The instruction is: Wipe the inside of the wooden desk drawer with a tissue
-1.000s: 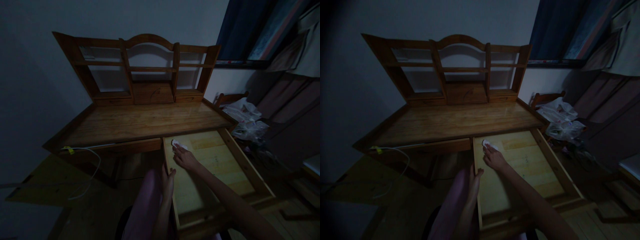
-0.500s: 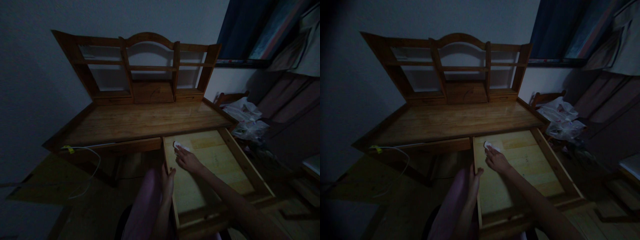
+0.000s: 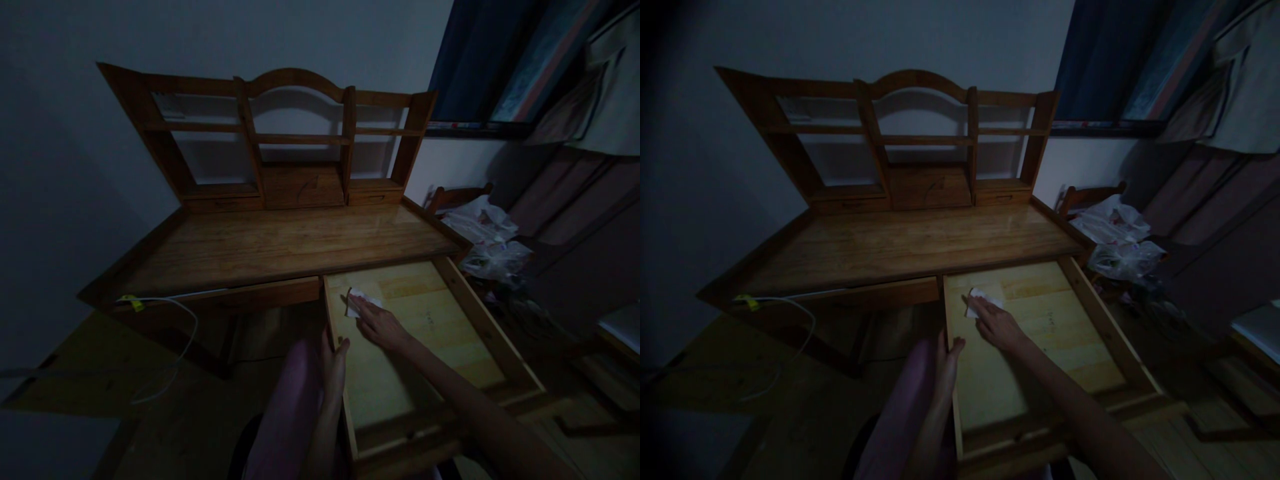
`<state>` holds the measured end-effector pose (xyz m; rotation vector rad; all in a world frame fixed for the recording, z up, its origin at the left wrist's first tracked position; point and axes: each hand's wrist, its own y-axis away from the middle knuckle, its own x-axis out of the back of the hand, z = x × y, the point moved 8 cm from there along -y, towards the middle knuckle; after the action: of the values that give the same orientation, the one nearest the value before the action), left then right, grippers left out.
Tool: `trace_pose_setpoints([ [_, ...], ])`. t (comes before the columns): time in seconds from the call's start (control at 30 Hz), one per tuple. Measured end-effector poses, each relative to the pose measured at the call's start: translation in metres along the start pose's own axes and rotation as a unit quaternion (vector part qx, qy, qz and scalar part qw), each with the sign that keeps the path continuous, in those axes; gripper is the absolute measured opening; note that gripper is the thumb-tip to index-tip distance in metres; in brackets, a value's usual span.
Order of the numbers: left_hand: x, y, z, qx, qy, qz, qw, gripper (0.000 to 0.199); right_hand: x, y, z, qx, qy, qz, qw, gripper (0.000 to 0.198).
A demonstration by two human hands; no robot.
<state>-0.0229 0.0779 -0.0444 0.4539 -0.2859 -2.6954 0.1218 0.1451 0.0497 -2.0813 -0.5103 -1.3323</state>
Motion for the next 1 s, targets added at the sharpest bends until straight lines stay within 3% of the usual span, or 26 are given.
trace_pose_setpoints([
  [0.3,0.0,0.001,-0.001,0.019,0.027,0.0,0.999,0.076,-0.009,0.014,0.02,-0.018,0.053,-0.033,0.998,0.059],
  [0.53,0.003,-0.004,-0.006,-0.006,0.001,0.002,1.0,0.071,-0.009,0.014,0.017,-0.03,0.065,-0.029,0.997,0.055],
  [0.73,0.003,-0.004,-0.011,0.013,0.014,0.006,1.0,0.075,-0.006,0.015,0.016,-0.034,0.055,-0.03,0.997,0.051],
  [1.0,0.002,-0.004,-0.012,0.026,0.018,0.0,0.999,0.079,-0.001,0.018,0.009,0.009,0.031,-0.05,0.998,0.051],
])
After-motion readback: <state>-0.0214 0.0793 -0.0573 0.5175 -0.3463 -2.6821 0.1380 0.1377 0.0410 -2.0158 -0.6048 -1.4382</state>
